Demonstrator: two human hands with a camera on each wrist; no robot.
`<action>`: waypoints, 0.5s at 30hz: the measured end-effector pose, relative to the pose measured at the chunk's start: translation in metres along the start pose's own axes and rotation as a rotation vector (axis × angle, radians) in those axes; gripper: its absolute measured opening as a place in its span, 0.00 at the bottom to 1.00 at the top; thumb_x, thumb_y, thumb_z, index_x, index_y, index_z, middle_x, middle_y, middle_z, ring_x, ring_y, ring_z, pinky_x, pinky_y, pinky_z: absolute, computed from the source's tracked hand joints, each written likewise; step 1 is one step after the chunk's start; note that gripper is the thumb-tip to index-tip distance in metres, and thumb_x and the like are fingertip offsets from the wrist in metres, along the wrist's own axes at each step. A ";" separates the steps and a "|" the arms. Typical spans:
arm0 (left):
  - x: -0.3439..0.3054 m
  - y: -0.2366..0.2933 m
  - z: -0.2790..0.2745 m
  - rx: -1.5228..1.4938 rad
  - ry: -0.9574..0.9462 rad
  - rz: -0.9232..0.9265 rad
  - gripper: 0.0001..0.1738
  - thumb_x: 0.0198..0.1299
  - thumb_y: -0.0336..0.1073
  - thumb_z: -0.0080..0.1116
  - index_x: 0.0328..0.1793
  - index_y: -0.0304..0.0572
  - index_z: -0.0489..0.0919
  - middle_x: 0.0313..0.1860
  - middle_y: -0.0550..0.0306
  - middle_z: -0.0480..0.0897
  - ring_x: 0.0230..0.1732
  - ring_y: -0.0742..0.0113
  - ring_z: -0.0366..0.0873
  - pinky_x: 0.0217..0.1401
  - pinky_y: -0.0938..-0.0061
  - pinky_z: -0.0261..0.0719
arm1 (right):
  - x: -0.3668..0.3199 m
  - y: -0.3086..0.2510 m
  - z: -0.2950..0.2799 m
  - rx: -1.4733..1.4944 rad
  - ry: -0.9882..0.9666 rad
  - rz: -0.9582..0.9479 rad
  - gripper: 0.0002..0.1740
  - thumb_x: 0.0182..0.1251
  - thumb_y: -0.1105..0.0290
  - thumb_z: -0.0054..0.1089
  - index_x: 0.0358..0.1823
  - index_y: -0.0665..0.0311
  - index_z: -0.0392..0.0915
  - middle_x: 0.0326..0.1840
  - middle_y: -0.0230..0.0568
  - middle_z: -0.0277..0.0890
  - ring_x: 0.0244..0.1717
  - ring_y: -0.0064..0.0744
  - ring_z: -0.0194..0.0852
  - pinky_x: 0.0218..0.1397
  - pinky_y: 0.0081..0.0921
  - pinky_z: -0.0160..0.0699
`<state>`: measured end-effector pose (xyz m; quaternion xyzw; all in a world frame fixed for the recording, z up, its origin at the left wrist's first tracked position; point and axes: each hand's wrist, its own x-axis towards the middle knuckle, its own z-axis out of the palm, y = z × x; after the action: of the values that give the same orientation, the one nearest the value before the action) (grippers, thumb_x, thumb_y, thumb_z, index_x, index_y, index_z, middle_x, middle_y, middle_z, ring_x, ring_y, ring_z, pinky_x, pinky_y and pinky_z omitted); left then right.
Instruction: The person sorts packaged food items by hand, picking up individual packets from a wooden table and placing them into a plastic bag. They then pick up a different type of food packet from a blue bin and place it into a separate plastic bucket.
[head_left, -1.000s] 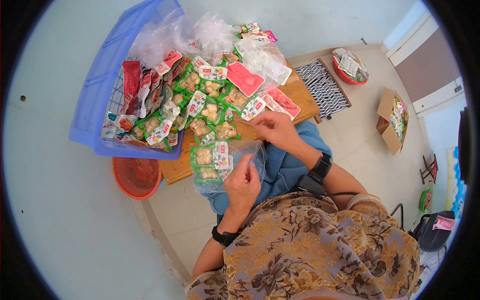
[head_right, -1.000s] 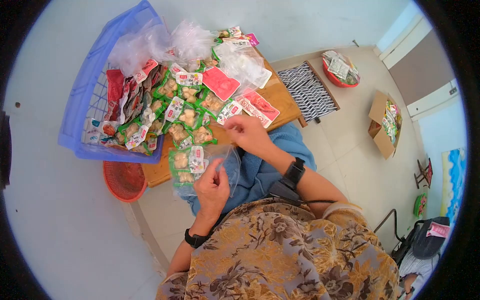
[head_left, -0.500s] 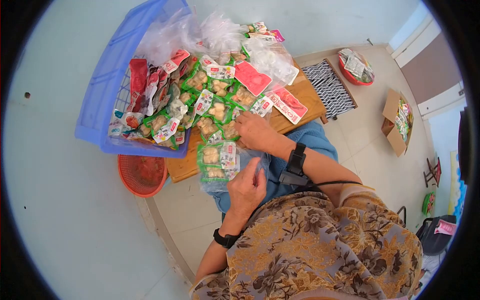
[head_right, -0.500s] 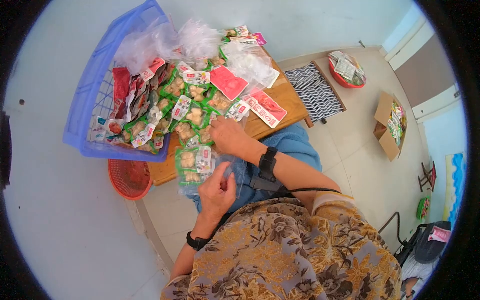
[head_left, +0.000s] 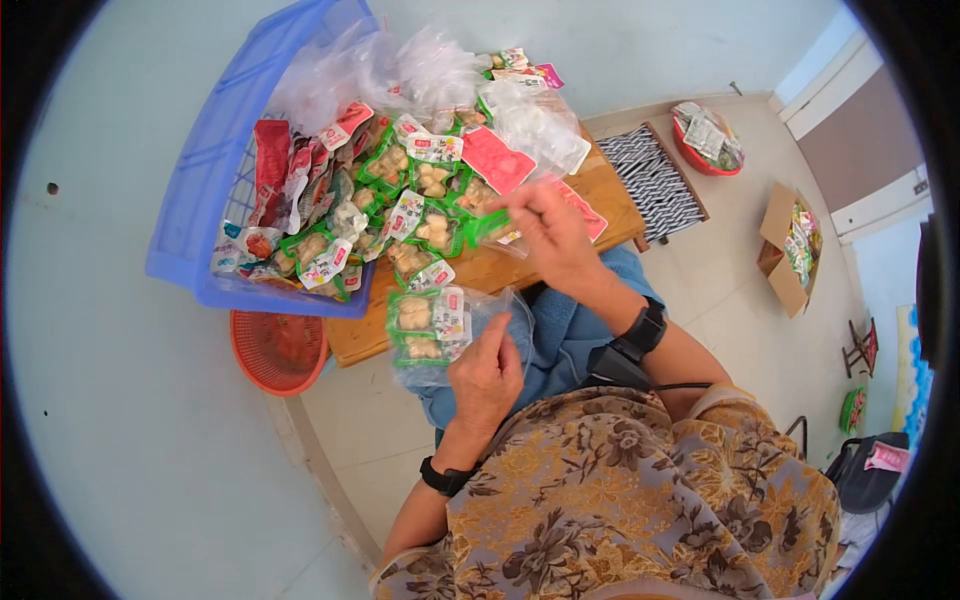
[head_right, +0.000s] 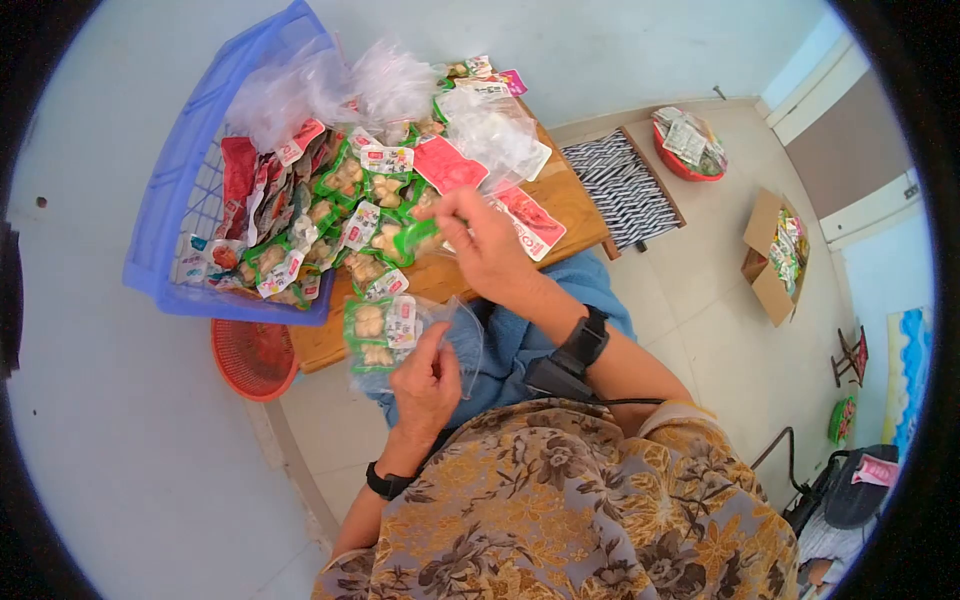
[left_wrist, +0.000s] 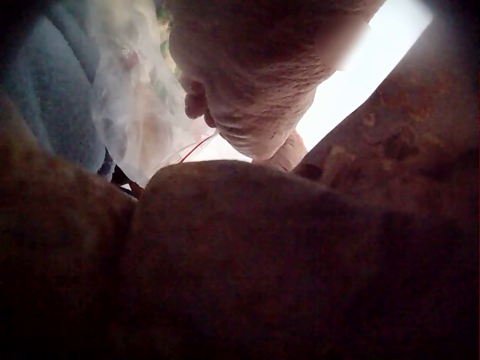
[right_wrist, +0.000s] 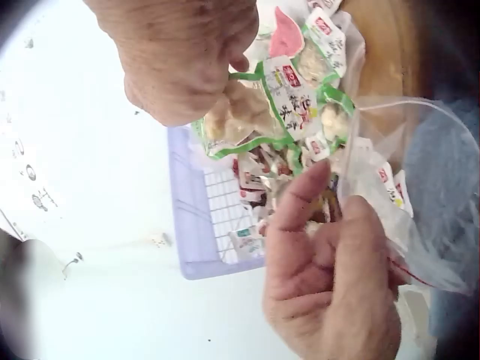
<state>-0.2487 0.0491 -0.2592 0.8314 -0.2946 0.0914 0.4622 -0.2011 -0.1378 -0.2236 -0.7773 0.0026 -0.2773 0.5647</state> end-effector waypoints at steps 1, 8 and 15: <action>0.000 0.001 0.000 -0.003 -0.001 -0.002 0.16 0.58 0.23 0.60 0.53 0.41 0.81 0.19 0.51 0.76 0.17 0.62 0.75 0.22 0.69 0.73 | 0.000 -0.003 -0.008 0.064 0.060 0.006 0.01 0.74 0.74 0.52 0.42 0.64 0.72 0.35 0.32 0.77 0.36 0.19 0.76 0.40 0.18 0.72; -0.001 -0.005 -0.005 -0.004 -0.022 0.040 0.12 0.56 0.19 0.57 0.44 0.37 0.84 0.26 0.46 0.80 0.24 0.54 0.79 0.28 0.67 0.76 | -0.020 -0.023 -0.058 0.223 -0.118 0.335 0.01 0.71 0.77 0.56 0.40 0.64 0.73 0.32 0.20 0.71 0.35 0.07 0.67 0.36 0.14 0.68; 0.008 0.003 -0.008 -0.131 -0.060 -0.138 0.08 0.53 0.21 0.57 0.36 0.37 0.84 0.22 0.48 0.77 0.21 0.53 0.76 0.24 0.66 0.72 | -0.069 -0.005 -0.026 0.068 -0.358 0.396 0.04 0.70 0.77 0.60 0.42 0.66 0.74 0.32 0.25 0.75 0.35 0.09 0.66 0.36 0.14 0.69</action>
<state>-0.2429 0.0513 -0.2494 0.8200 -0.2557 0.0148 0.5118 -0.2717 -0.1366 -0.2431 -0.7788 0.0455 -0.0195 0.6253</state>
